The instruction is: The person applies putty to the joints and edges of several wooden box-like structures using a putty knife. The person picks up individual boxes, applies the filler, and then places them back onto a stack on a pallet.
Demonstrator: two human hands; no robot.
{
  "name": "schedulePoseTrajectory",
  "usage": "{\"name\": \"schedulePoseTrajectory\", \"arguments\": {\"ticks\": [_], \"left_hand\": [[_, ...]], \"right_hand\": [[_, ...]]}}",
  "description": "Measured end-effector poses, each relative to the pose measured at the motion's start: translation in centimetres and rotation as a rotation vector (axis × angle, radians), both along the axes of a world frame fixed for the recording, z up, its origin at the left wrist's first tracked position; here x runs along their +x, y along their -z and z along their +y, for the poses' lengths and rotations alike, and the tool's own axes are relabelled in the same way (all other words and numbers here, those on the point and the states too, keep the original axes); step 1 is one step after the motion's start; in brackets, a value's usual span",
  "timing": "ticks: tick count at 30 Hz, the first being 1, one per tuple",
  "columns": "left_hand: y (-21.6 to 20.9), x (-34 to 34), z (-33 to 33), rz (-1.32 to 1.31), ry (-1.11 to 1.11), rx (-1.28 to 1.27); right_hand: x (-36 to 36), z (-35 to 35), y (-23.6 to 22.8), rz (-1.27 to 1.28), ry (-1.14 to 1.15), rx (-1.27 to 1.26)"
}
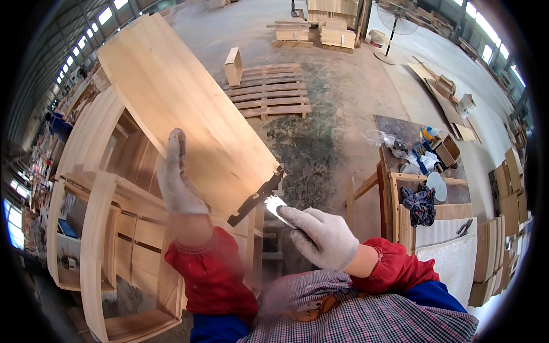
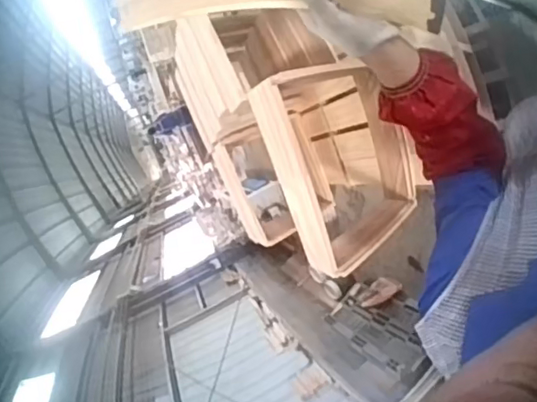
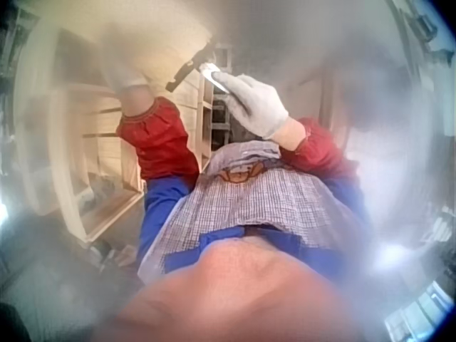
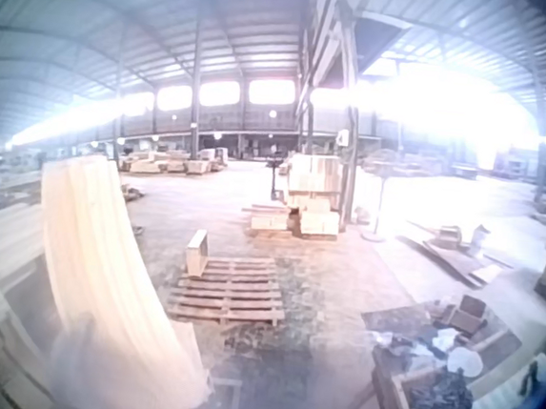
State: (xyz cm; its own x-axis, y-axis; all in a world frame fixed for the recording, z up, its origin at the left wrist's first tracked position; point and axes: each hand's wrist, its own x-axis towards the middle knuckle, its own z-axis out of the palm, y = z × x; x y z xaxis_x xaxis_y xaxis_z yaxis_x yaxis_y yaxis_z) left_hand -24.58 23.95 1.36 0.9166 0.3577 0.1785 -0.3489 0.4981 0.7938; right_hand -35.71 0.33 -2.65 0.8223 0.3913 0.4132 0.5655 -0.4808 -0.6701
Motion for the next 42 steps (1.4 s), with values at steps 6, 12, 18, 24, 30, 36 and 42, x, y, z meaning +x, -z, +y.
{"name": "schedulePoseTrajectory", "arguments": {"ticks": [6,12,18,24,30,36,42], "left_hand": [[-0.3,0.1,0.4,0.007,0.058,-0.026],[0.2,0.5,0.3,-0.026,-0.021,-0.043],[-0.5,0.2,0.0,0.0,0.036,-0.037],[-0.7,-0.2,-0.7,0.018,-0.039,-0.033],[-0.3,-0.2,0.1,0.024,0.024,-0.029],[-0.7,-0.9,-1.4,0.01,0.041,0.049],[-1.4,-2.8,-1.8,0.046,0.047,0.074]], "right_hand": [[-0.2,0.0,-1.8,-0.003,-0.032,-0.048],[0.3,0.5,-0.2,-0.011,-0.029,-0.053],[0.9,1.0,0.5,-0.025,-0.074,0.013],[0.5,1.8,-1.9,-0.073,-0.253,-0.159],[4.6,-2.4,-6.7,-0.187,-0.223,-0.607],[6.3,-8.5,-7.3,-0.162,0.057,-0.59],[4.2,-7.6,-5.3,-0.043,0.019,-0.69]]}}
